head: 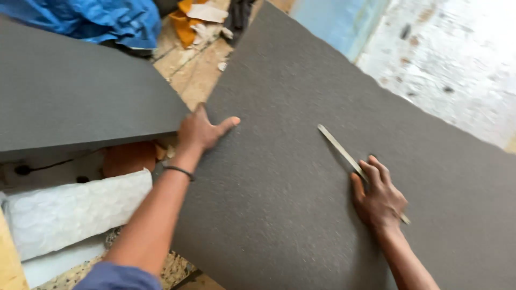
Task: The person cuts a large sheet of gray foam using a long, thin knife. They position the foam on a workbench, make several cuts to shape it, and then fit the cut piece onto a larger blue foam structure.
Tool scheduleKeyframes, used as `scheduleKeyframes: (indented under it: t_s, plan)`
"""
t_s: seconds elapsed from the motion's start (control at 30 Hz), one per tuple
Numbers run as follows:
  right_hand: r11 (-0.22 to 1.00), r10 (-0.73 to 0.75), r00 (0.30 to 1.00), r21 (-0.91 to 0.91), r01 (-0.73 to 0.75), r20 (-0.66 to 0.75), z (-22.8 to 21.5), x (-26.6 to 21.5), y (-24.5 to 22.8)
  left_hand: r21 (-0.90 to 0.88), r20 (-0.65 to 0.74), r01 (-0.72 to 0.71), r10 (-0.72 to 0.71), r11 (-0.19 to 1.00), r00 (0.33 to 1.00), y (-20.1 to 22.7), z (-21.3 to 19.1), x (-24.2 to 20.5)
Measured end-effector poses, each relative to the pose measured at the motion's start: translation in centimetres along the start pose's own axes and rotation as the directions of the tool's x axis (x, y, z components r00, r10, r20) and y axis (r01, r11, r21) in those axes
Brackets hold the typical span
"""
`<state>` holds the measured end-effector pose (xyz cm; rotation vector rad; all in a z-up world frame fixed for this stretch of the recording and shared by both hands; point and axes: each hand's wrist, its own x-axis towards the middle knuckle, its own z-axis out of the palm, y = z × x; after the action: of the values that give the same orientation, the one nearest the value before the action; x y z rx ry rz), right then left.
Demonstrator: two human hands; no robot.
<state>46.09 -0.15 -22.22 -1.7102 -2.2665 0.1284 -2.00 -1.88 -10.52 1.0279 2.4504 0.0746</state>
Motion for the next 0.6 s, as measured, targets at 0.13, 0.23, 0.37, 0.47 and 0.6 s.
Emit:
scheduleKeyframes:
  t_s: [0.13,0.23,0.37,0.47,0.6]
  plan:
    - [0.997,0.071,0.982,0.023,-0.076,0.175,-0.1,0.5,0.1,-0.037,0.115,0.021,-0.016,0.999,0.993,-2.3,3.0,2.9]
    - [0.997,0.049,0.993,0.047,-0.055,0.107,0.2,0.2,0.4,-0.168,0.142,0.083,-0.060,0.982,0.988,-2.7,3.5,3.6]
    - [0.994,0.102,0.982,0.007,-0.105,0.162,0.3,0.3,0.1,-0.300,0.279,0.188,-0.102,0.935,0.955,-3.5,3.3,5.0]
    - [0.997,0.079,0.986,-0.010,-0.078,0.146,0.4,0.2,0.4,-0.352,0.329,0.200,-0.080,0.914,0.941,-3.5,3.1,5.1]
    - [0.999,0.042,0.993,-0.024,-0.039,0.110,0.8,0.0,0.7,-0.371,0.333,0.208,-0.080,0.905,0.940,-2.9,1.9,4.1]
